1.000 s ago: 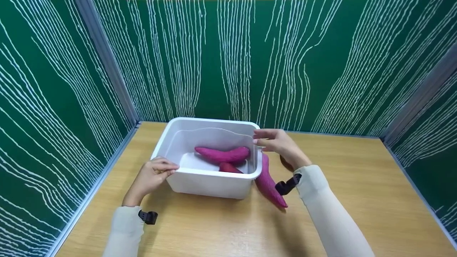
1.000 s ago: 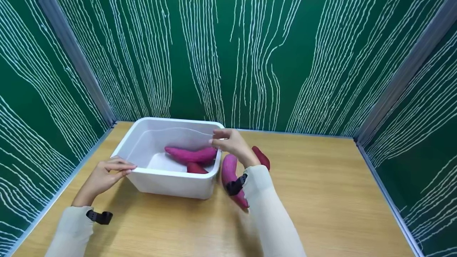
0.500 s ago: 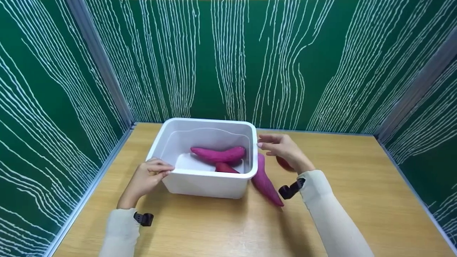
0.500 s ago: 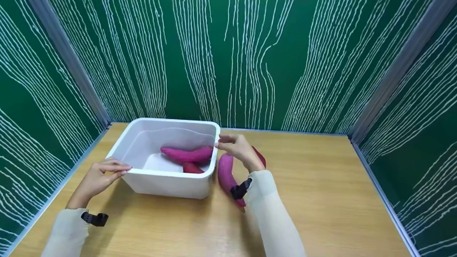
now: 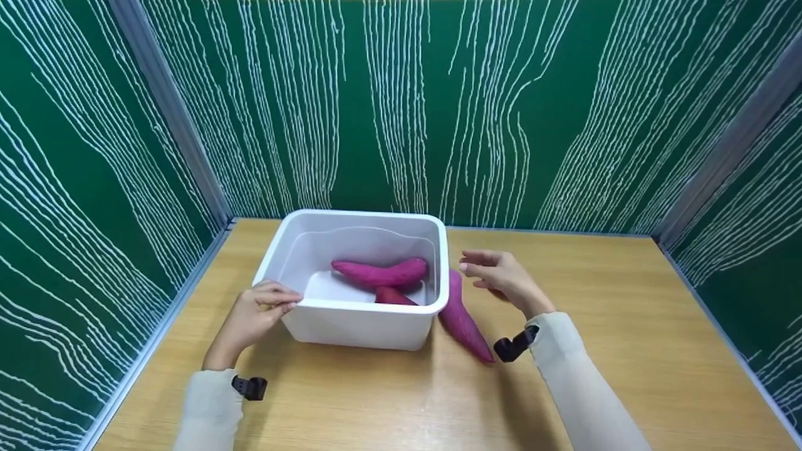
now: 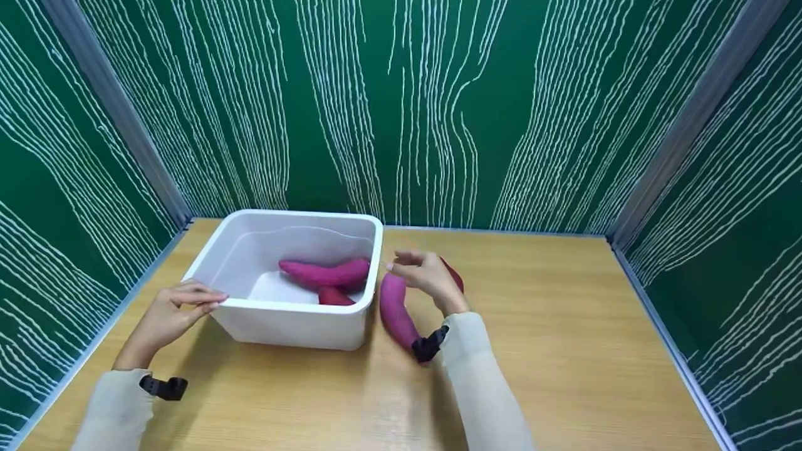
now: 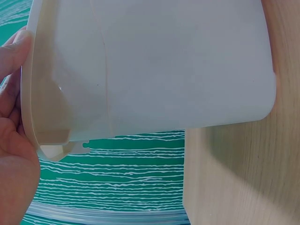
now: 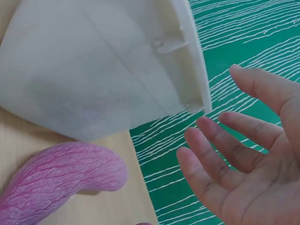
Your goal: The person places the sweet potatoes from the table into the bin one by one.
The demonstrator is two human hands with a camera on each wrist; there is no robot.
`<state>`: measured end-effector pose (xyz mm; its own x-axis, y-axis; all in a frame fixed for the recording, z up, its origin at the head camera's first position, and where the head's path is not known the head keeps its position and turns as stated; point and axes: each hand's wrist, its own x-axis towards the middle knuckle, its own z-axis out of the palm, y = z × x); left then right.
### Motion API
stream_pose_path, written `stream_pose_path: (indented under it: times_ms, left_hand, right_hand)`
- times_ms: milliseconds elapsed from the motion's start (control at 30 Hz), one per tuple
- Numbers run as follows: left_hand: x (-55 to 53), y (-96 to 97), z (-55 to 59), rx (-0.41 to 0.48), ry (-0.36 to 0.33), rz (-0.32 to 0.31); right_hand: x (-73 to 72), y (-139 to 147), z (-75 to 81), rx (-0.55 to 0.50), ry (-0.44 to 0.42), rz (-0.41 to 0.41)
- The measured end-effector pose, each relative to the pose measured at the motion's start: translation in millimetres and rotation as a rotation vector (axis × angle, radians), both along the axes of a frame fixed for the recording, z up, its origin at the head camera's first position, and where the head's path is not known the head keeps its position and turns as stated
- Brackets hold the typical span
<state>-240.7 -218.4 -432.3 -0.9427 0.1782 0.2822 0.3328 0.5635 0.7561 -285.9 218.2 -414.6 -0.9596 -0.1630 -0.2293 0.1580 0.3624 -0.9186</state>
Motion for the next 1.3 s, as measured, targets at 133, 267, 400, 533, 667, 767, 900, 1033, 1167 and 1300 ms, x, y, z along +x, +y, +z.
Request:
stream_pose_path:
  times_ms: [133,267,400,533,667,767,900,1033,1167,1300]
  left_hand:
    - [-0.8,-0.7,0.2,0.005,0.0,0.001]
    - [-1.4,-0.8,-0.1,0.013,0.018,-0.005]
    - [-1.9,-0.3,-1.1,0.038,0.031,-0.019]
    - [-2.7,-0.3,-1.8,0.044,0.023,-0.02]
    - [-3.1,-0.4,-1.9,0.04,0.013,-0.015]
    - [-2.9,-0.2,-2.1,0.039,0.016,-0.014]
    - [-2.1,0.0,-2.5,0.035,0.02,-0.014]
    - [-1.6,-0.1,-2.3,0.034,0.021,-0.013]
    - [-1.5,-0.1,-2.2,0.03,0.019,-0.011]
    - [-1.4,0.3,-1.8,0.038,0.019,-0.009]
  right_hand:
    - [0.3,2,-9.9,-0.029,-0.006,-0.003]
    - [0.5,5,-21.9,-0.043,0.01,0.011]
    - [2.4,8,-34.3,-0.055,0.023,0.027]
    - [3.6,10,-45.8,-0.055,0.002,0.005]
    - [4.2,12,-55.8,-0.047,-0.032,-0.031]
    - [5.4,13,-62.3,-0.039,-0.055,-0.039]
    - [7.2,14,-69.4,-0.048,-0.086,-0.053]
    - [8.3,14,-75.3,-0.06,-0.11,-0.057]
    - [9.3,15,-81.0,-0.062,-0.117,-0.058]
    - [11.1,15,-86.8,-0.084,-0.096,-0.056]
